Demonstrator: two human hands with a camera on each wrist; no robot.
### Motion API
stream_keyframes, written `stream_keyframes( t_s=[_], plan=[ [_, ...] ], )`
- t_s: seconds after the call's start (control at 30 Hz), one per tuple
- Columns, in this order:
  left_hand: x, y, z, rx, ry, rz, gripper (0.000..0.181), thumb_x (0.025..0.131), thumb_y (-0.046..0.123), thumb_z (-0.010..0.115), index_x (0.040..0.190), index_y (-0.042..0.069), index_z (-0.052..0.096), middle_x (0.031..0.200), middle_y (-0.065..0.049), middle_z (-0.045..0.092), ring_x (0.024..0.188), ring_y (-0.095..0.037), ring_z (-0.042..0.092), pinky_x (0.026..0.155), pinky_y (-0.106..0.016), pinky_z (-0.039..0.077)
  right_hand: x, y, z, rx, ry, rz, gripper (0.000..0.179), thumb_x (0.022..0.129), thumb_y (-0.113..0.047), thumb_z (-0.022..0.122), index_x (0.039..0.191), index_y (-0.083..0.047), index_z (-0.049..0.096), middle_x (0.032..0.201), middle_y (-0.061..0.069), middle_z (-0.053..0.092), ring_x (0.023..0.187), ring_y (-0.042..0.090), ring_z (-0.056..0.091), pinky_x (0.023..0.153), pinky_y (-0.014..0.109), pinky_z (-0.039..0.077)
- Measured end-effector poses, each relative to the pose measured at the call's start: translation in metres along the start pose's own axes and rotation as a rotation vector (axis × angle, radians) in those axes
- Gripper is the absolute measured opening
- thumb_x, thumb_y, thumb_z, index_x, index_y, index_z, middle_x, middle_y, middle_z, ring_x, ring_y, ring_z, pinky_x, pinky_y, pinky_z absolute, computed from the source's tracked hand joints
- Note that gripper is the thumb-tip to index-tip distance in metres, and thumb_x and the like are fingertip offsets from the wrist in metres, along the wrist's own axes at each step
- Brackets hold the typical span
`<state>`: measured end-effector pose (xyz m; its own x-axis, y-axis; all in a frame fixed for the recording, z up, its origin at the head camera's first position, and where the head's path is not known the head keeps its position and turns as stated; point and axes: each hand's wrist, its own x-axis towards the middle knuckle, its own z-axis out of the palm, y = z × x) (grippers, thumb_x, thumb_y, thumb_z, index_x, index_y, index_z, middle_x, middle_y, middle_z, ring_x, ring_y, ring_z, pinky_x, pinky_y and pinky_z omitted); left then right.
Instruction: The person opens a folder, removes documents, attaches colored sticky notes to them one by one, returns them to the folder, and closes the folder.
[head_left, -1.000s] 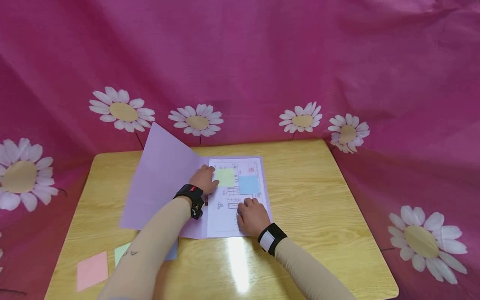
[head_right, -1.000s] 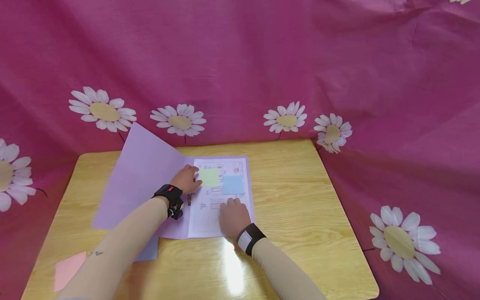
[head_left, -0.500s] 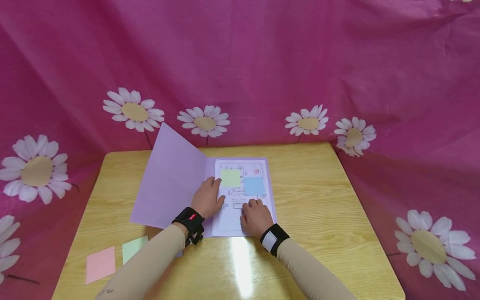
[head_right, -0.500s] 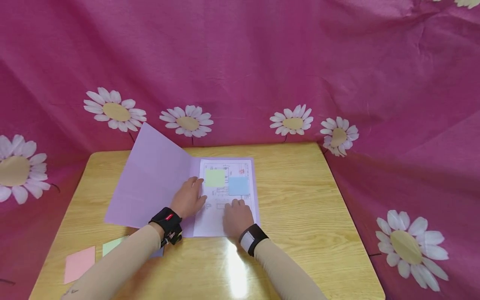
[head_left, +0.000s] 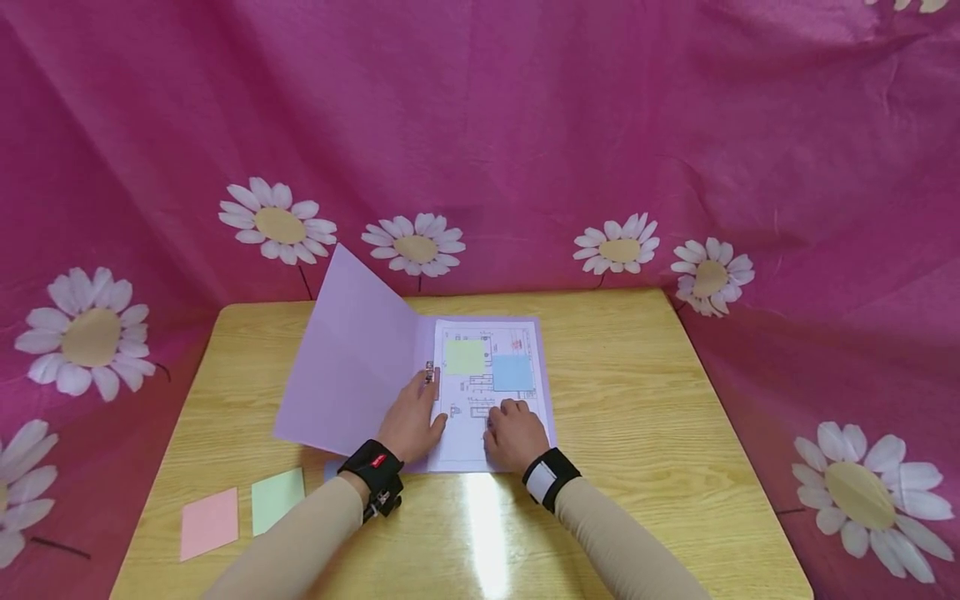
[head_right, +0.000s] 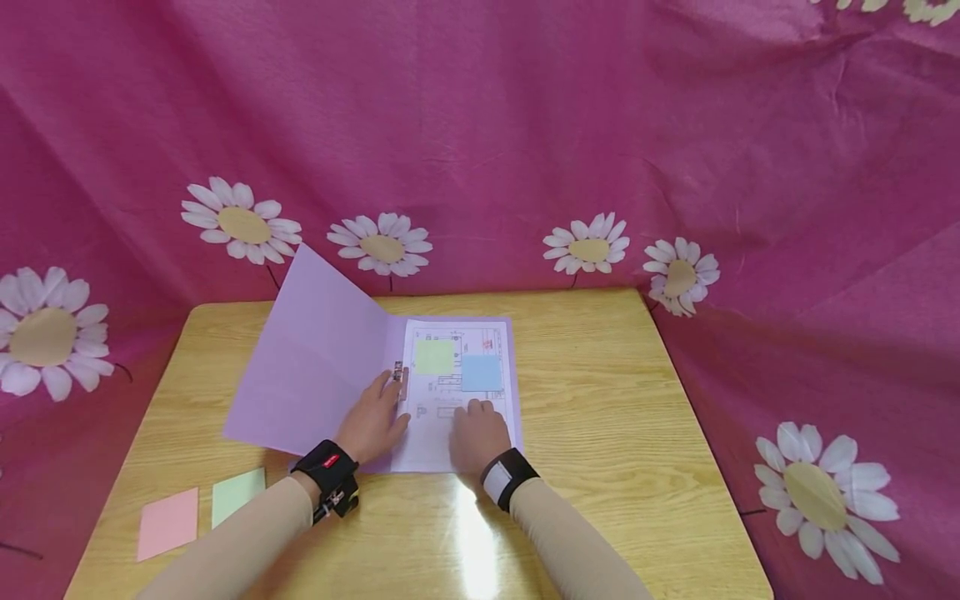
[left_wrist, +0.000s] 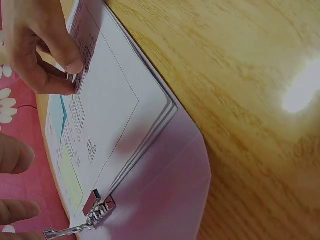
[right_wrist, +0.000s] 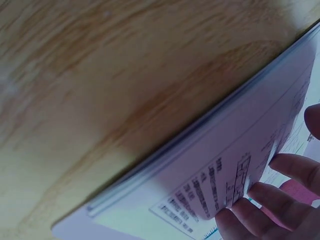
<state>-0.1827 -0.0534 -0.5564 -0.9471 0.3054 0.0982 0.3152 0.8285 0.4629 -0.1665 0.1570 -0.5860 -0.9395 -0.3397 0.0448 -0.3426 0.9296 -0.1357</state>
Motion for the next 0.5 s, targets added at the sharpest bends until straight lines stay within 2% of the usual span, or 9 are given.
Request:
stream_keyframes(
  t_s=[0.13,0.23,0.33,0.4,0.5],
  plan=[
    [-0.004,0.000,0.002,0.006,-0.016,0.008,0.058,0.083,0.025,0.070,0.130,-0.005,0.053,0.147,-0.028,0.032,0.124,-0.041,0.047,0.100,-0.047,0.042,0.000,0.001,0.003,-0.002,0.000,0.001,0.019,0.085,-0.028,0.058,0.088,-0.011,0.064,0.091,0.008,0.058,0.087,0.030,0.053,0.072,0.041,0.048],
    [-0.010,-0.001,0.007,0.051,-0.013,0.042,0.055,0.082,0.027,0.071,0.125,-0.005,0.057,0.148,-0.029,0.030,0.110,-0.038,0.058,0.090,-0.044,0.049,0.001,0.001,0.005,-0.004,0.009,-0.005,0.018,0.084,-0.028,0.058,0.087,-0.011,0.064,0.090,0.007,0.057,0.087,0.030,0.053,0.071,0.041,0.049],
    [-0.016,-0.002,0.011,0.082,-0.001,0.068,0.054,0.081,0.027,0.072,0.122,-0.006,0.059,0.149,-0.028,0.028,0.102,-0.035,0.063,0.085,-0.041,0.052,0.001,0.002,0.006,0.003,0.022,-0.010,0.018,0.084,-0.028,0.058,0.086,-0.011,0.064,0.089,0.008,0.057,0.087,0.030,0.054,0.071,0.041,0.049],
    [-0.020,-0.002,0.014,0.095,0.005,0.080,0.056,0.081,0.028,0.073,0.122,-0.007,0.059,0.149,-0.028,0.028,0.105,-0.034,0.062,0.088,-0.041,0.051,0.001,0.002,0.007,0.003,0.025,-0.009,0.018,0.084,-0.028,0.058,0.085,-0.011,0.063,0.089,0.008,0.057,0.087,0.031,0.054,0.071,0.041,0.049],
    [-0.026,-0.002,0.017,0.110,0.032,0.110,0.058,0.079,0.029,0.074,0.121,-0.008,0.060,0.148,-0.029,0.030,0.120,-0.036,0.052,0.098,-0.044,0.044,0.001,0.003,0.008,-0.002,0.024,-0.008,0.019,0.084,-0.028,0.059,0.086,-0.010,0.063,0.088,0.008,0.056,0.088,0.031,0.054,0.071,0.042,0.049]
  ],
)
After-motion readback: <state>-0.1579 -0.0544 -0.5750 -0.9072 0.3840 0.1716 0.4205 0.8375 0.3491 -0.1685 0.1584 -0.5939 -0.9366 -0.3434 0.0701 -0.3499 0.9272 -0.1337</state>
